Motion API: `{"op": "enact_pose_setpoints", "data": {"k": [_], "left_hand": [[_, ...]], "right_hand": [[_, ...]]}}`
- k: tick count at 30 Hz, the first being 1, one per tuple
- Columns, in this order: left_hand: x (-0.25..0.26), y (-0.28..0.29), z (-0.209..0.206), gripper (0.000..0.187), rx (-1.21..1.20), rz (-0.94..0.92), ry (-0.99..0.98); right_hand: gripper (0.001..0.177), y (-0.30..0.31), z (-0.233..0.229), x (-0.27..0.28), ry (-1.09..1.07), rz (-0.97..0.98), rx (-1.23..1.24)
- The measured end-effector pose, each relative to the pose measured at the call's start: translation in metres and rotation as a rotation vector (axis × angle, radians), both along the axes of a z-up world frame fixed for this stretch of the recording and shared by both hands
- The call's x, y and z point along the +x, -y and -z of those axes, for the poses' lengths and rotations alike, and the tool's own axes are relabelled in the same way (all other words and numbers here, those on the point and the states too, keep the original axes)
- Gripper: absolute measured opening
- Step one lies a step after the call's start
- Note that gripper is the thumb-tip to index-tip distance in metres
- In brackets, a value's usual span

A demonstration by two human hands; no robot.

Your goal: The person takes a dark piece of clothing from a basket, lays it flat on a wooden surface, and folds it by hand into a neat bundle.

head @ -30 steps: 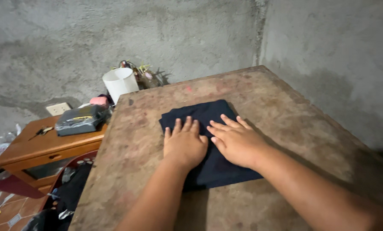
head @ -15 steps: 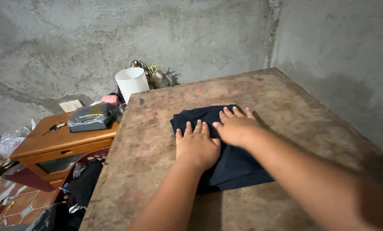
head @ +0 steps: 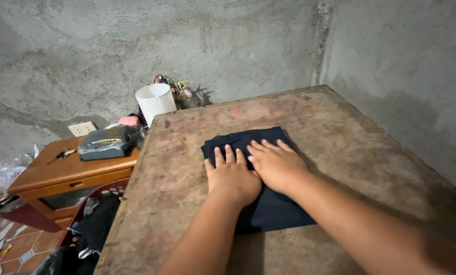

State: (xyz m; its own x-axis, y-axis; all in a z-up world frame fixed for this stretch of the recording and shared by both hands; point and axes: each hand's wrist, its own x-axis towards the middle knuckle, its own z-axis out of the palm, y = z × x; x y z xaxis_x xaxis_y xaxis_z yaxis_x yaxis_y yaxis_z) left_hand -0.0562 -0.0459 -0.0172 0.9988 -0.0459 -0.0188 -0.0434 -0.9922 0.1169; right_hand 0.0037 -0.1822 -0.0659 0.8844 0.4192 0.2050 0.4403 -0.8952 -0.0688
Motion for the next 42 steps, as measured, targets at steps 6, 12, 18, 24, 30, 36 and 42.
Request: {"op": "enact_pose_setpoints", "data": {"k": [6, 12, 18, 24, 30, 36, 42], "left_hand": [[-0.010, 0.001, -0.011, 0.075, 0.014, -0.019, -0.048], [-0.009, -0.001, -0.006, 0.073, -0.003, -0.006, 0.054], [-0.033, 0.015, 0.021, 0.067, -0.018, 0.277, 0.364], [-0.047, 0.008, 0.018, 0.063, -0.008, 0.209, 0.208], [-0.028, -0.018, -0.001, 0.063, -0.048, -0.034, 0.097], [-0.012, -0.022, 0.013, 0.066, -0.078, -0.058, 0.127], [-0.009, -0.027, 0.022, 0.068, -0.159, -0.075, 0.112]], "right_hand": [[0.052, 0.027, -0.008, -0.054, 0.101, -0.027, 0.047], [0.064, 0.050, -0.003, -0.100, 0.187, -0.087, 0.067], [0.059, 0.052, -0.001, -0.103, 0.149, -0.026, 0.029], [0.065, 0.052, -0.001, -0.104, 0.169, -0.048, 0.050], [0.066, 0.050, -0.007, -0.107, 0.148, -0.054, 0.075], [0.056, 0.038, -0.022, -0.091, 0.035, -0.123, 0.063], [0.059, -0.018, -0.027, -0.028, -0.204, -0.249, 0.041]]}}
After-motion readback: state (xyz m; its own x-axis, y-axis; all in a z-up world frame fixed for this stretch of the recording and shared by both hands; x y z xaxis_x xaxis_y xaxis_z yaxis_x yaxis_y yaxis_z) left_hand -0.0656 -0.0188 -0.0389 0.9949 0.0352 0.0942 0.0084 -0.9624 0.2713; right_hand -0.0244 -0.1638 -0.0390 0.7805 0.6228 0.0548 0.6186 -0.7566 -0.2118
